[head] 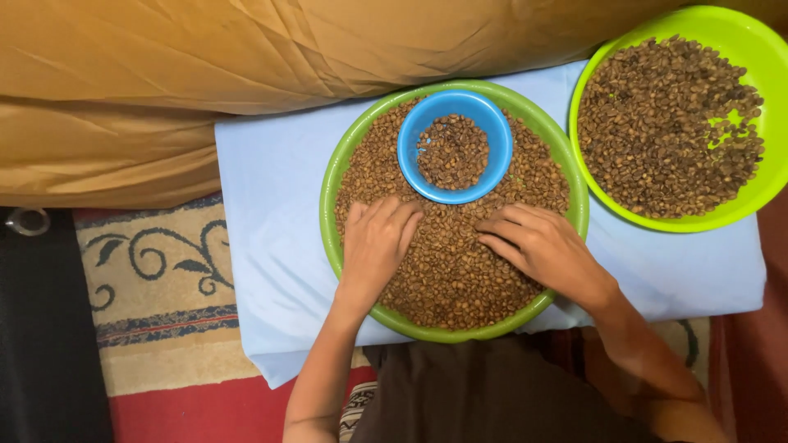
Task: Manually sorting coffee beans by picking individual beans from a large green bowl and placing them into a smaller blue bowl.
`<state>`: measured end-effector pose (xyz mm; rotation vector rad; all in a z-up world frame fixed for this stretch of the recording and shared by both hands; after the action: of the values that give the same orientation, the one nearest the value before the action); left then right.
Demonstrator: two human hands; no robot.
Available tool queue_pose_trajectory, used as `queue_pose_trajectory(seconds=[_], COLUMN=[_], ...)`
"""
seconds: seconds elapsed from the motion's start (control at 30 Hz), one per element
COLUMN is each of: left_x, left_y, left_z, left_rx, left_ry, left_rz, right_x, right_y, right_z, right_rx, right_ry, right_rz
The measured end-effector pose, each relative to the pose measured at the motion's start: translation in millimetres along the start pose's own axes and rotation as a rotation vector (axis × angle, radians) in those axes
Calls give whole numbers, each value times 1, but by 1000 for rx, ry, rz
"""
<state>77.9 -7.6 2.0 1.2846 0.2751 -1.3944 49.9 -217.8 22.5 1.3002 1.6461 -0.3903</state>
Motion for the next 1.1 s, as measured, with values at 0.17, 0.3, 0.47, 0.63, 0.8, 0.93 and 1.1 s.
queue_pose_trajectory(seconds=[0.17,0.3,0.47,0.63,0.8,0.93,1.1], left_x=[-17,-17,-7,7,24,14,-5], left_y=[5,22,45,55,51,49,40], left_z=[6,9,8,9,5,14,23], left_rx=[-101,-113,-69,-33,-49,-63,-103], left_ry=[-146,-203,-123,-53,12,-12,-108], left_rz=[35,103,102,49,-47,-35,18], right_x=[-3,-10,-17,-26,-36,-40,-35], right_y=[-5,-2,0,1,-2,-7,-4], right_z=[3,1,19,29,34,48,68], right_rx=[-38,-18,20,85,99,91,-6], right_ry=[2,50,-7,-48,26,-15,-292], right_rz=[10,28,48,37,77,80,137])
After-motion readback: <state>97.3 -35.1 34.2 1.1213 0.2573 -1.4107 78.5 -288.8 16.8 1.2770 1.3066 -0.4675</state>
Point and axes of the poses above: each hand's wrist, its own y-axis towards the middle knuckle, its own x-axis out of the palm, z = x × y, the point moved 6 cm from there along y, towards the middle knuckle, and after that the axes turned 15 degrees about z, right-handed, at the moved point
